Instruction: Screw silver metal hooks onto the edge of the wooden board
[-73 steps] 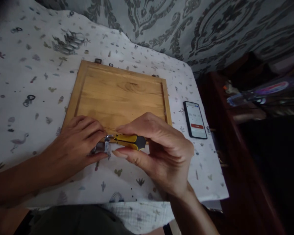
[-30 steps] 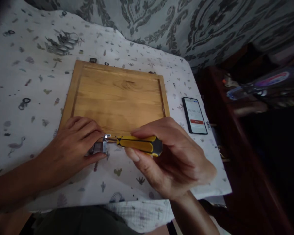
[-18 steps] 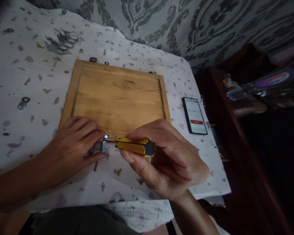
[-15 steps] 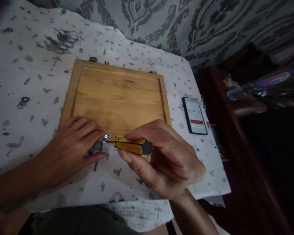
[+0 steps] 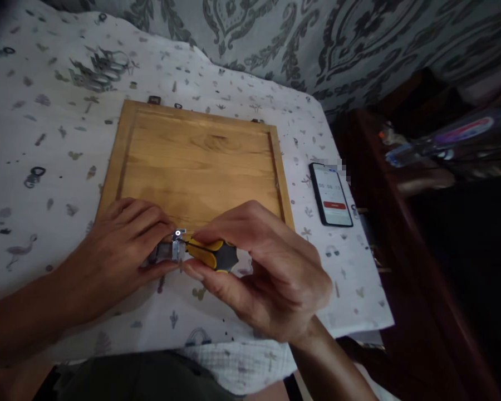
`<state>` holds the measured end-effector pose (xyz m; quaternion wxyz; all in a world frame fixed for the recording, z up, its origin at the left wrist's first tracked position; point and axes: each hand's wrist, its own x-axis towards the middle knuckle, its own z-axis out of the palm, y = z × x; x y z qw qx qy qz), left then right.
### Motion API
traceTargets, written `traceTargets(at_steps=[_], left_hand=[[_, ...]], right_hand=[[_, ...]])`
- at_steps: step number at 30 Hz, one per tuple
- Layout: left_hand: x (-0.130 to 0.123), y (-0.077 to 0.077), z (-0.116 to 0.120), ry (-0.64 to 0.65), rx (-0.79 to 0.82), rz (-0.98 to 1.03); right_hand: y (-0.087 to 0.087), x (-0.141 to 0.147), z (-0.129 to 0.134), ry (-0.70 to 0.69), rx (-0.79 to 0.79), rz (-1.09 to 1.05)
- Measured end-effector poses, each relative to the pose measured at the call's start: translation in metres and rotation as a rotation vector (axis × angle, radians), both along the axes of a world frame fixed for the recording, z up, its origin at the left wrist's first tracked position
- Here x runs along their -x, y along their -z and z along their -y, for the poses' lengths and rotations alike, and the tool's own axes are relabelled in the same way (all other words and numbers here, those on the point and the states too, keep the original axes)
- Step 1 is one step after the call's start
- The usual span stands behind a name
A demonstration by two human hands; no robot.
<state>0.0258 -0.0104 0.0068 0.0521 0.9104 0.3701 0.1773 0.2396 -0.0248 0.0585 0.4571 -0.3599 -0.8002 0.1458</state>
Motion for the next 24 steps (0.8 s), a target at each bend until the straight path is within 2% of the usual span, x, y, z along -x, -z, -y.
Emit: traceTargets(at_steps=[5,9,11,16,24], left_hand=[[0.0003,-0.0006,0.0006,-0.006,0.013,0.007],[0.0012,-0.0014,0.0005,0.004,0.050,0.006],[0.0018,-0.0019,0.0003,0.005,0.060,0.003],[0.0020,-0.0037,-0.0011,0.015,0.067,-0.023],[0.0021,-0.0054,-0.0026,0.042,0.043,-0.021]], right_hand=[[0.0010,0.0008,0.0032,-0.047,0.098,-0.114],[-0.0004,-0.0039,0.0087,-0.100,0.194,-0.053],[-0.0017,-0.0043,0.0101,-0.112,0.203,-0.033],[-0.0034,-0.0013,0.0079,-0.095,0.205,-0.138],[-0.0084,-0.0032,0.0059,-0.119,0.287,-0.111]])
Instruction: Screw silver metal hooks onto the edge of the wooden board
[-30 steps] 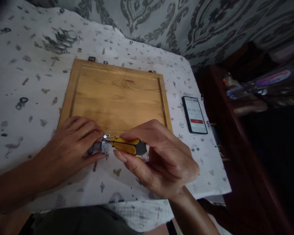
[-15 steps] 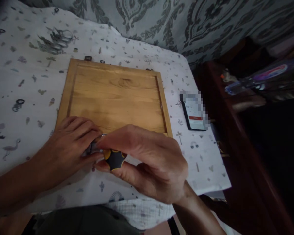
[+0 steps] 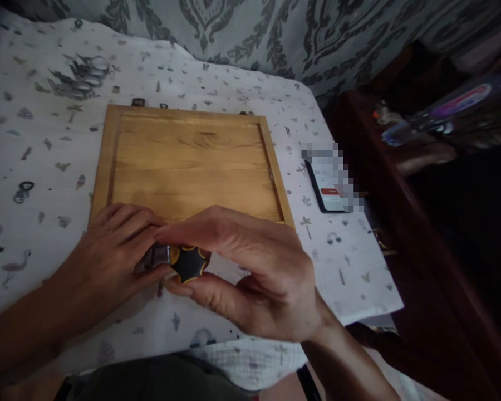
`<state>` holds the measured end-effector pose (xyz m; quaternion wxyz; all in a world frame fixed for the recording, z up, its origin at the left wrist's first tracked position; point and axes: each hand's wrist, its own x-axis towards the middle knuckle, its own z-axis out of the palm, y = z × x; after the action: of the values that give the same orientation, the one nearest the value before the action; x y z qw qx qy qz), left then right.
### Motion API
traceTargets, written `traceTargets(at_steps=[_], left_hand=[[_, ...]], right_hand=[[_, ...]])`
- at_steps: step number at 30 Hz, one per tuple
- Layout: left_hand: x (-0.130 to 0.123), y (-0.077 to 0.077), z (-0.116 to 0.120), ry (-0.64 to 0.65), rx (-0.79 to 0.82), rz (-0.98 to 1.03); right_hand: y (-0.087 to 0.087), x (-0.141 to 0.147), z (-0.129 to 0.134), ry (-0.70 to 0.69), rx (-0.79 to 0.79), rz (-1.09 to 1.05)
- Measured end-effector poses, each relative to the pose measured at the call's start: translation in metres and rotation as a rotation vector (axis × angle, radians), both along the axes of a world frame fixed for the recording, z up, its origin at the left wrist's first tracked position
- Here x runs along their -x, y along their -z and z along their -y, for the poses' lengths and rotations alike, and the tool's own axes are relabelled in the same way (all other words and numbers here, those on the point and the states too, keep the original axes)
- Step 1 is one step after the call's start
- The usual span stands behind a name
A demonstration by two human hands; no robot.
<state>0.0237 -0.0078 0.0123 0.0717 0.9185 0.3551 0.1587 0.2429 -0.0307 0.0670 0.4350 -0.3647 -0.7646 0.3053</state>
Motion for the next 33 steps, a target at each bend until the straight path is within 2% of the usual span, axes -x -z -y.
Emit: traceTargets(at_steps=[5,8,11,18,22,26,29,33], left_hand=[[0.000,-0.003,0.000,0.001,0.000,-0.015],[0.000,-0.002,0.000,-0.003,0.004,-0.027],[0.000,-0.001,0.000,-0.009,0.014,-0.021],[-0.001,0.000,0.000,-0.001,-0.024,-0.022],[-0.002,0.000,0.000,-0.011,-0.018,-0.026],[-0.001,0.000,0.000,-0.014,0.011,-0.020],[0.000,0.000,0.001,-0.023,0.004,-0.005],[0.000,0.001,0.002,-0.028,0.013,-0.008]], right_hand=[[0.006,-0.001,-0.001,-0.013,-0.062,-0.012],[0.011,0.000,0.000,0.074,-0.073,-0.036],[0.014,0.003,0.002,0.112,-0.010,-0.039],[0.016,0.002,-0.001,0.008,0.050,-0.148],[0.014,0.000,-0.005,-0.033,-0.029,-0.155],[0.010,0.001,-0.003,0.090,-0.067,-0.037],[0.012,0.004,-0.001,0.157,-0.074,-0.076],[0.017,0.002,-0.005,0.052,-0.095,-0.167]])
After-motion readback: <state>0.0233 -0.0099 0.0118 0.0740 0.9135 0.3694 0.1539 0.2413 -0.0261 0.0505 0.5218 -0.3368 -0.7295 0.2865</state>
